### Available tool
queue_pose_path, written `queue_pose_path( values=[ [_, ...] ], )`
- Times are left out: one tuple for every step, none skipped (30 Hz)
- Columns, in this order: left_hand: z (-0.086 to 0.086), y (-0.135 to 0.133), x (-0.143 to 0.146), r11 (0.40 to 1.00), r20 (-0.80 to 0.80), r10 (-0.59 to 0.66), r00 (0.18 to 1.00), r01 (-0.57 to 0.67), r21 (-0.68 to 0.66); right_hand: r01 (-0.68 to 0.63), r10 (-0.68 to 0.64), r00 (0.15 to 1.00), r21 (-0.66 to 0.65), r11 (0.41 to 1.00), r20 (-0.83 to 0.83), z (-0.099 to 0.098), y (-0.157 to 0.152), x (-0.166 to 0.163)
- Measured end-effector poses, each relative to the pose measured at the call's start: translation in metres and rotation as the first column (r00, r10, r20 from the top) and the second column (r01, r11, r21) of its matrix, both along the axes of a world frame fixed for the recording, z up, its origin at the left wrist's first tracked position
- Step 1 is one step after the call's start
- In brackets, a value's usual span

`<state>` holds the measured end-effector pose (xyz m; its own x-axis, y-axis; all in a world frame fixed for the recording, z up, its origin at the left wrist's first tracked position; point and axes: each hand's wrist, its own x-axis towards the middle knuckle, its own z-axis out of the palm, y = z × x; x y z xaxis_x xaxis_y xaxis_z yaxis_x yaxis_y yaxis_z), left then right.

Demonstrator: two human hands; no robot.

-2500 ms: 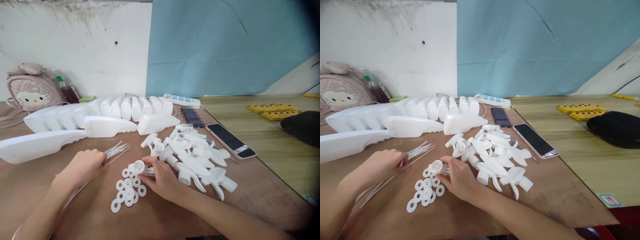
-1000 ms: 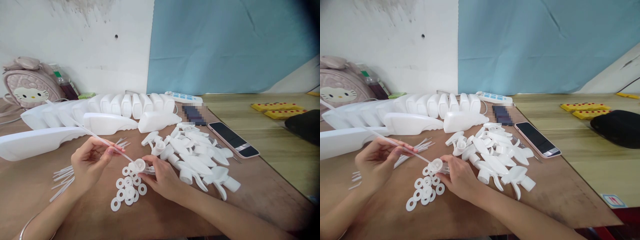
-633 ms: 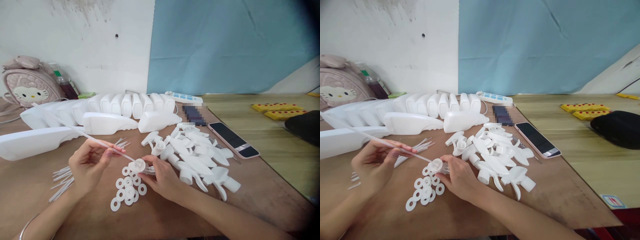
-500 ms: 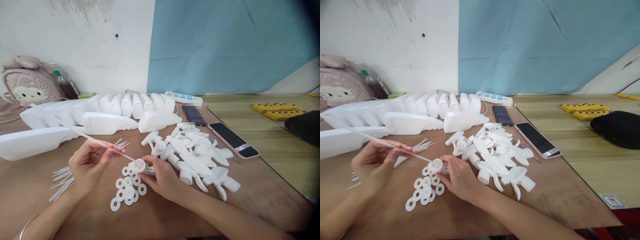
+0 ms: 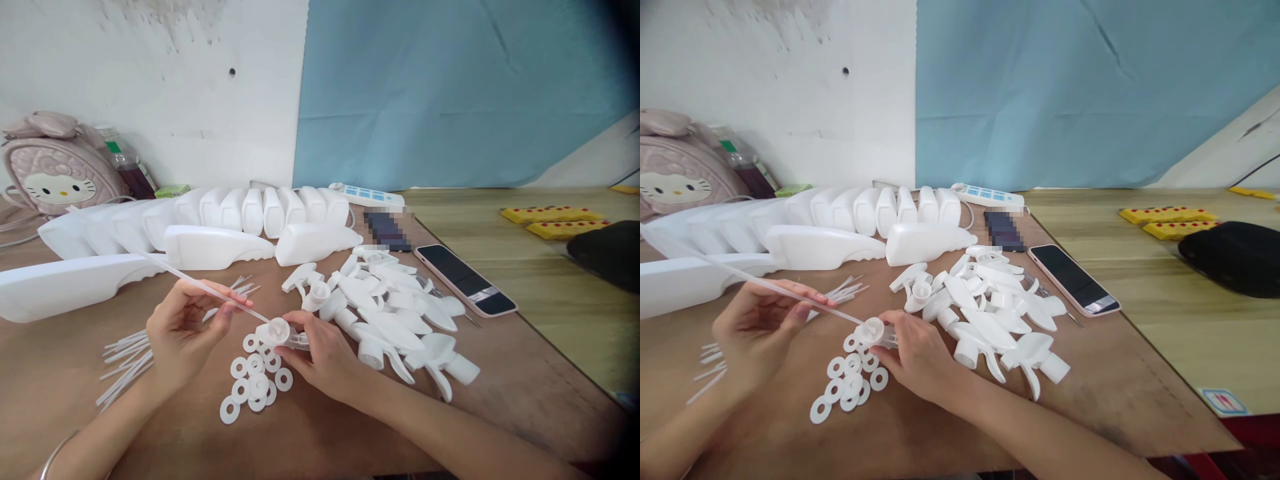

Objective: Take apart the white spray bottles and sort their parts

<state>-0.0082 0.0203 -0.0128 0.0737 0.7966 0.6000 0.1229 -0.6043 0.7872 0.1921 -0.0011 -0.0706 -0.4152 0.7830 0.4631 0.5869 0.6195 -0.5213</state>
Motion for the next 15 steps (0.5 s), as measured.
queue_pose_path(
  values=[
    [-0.001, 0.000, 0.002, 1.000, 0.012, -0.022, 1.000, 0.022, -0.019, 0.001, -0.001, 1.000, 0.002, 1.000, -0.001, 0.000, 0.000, 0.000],
    [-0.002, 0.001, 0.004, 0.998, 0.025, -0.044, 0.999, 0.045, -0.038, 0.004, -0.004, 1.000, 0.002, 1.000, -0.002, 0.000, 0.000, 0.000],
    [-0.003, 0.001, 0.006, 0.996, 0.033, -0.067, 0.997, 0.069, -0.055, 0.007, -0.007, 1.000, 0.003, 1.000, -0.002, -0.001, 0.000, 0.000],
    [-0.004, 0.002, 0.008, 0.993, 0.033, -0.089, 0.995, 0.091, -0.070, 0.009, -0.009, 1.000, 0.002, 1.000, -0.002, -0.001, 0.000, 0.000],
    [-0.005, 0.002, 0.010, 0.990, 0.018, -0.111, 0.994, 0.112, -0.082, 0.010, -0.010, 1.000, 0.003, 1.000, -0.003, -0.001, 0.000, 0.000],
    [-0.007, 0.002, 0.012, 0.987, -0.011, -0.135, 0.991, 0.134, -0.089, 0.009, -0.009, 1.000, 0.005, 1.000, -0.004, -0.001, 0.000, 0.000],
    [-0.008, 0.002, 0.013, 0.982, -0.048, -0.162, 0.986, 0.157, -0.101, 0.009, -0.009, 1.000, 0.009, 1.000, -0.006, -0.002, 0.000, 0.000],
    [-0.009, 0.003, 0.014, 0.977, -0.084, -0.187, 0.979, 0.176, -0.121, 0.010, -0.010, 1.000, 0.013, 1.000, -0.007, -0.002, 0.000, 0.000],
    [-0.011, 0.003, 0.015, 0.970, -0.114, -0.211, 0.971, 0.194, -0.144, 0.010, -0.010, 1.000, 0.017, 1.000, -0.007, -0.002, 0.000, -0.001],
    [-0.012, 0.003, 0.015, 0.963, -0.141, -0.230, 0.963, 0.204, -0.173, 0.009, -0.009, 1.000, 0.020, 1.000, -0.005, -0.002, 0.000, -0.001],
    [-0.013, 0.004, 0.015, 0.959, -0.165, -0.238, 0.957, 0.205, -0.197, 0.010, -0.010, 1.000, 0.025, 1.000, -0.004, -0.002, 0.000, -0.001],
    [-0.014, 0.004, 0.014, 0.957, -0.189, -0.234, 0.954, 0.192, -0.216, 0.010, -0.009, 1.000, 0.028, 1.000, -0.002, -0.002, 0.000, -0.001],
    [-0.015, 0.005, 0.014, 0.959, -0.215, -0.221, 0.951, 0.172, -0.223, 0.008, -0.008, 1.000, 0.029, 1.000, -0.001, -0.002, 0.000, -0.001],
    [-0.016, 0.006, 0.013, 0.963, -0.241, -0.206, 0.948, 0.153, -0.220, 0.005, -0.005, 1.000, 0.031, 1.000, 0.001, -0.002, 0.000, -0.001],
    [-0.017, 0.006, 0.013, 0.967, -0.264, -0.194, 0.945, 0.139, -0.213, 0.005, -0.005, 1.000, 0.034, 0.999, 0.001, -0.003, 0.000, -0.001]
  ],
)
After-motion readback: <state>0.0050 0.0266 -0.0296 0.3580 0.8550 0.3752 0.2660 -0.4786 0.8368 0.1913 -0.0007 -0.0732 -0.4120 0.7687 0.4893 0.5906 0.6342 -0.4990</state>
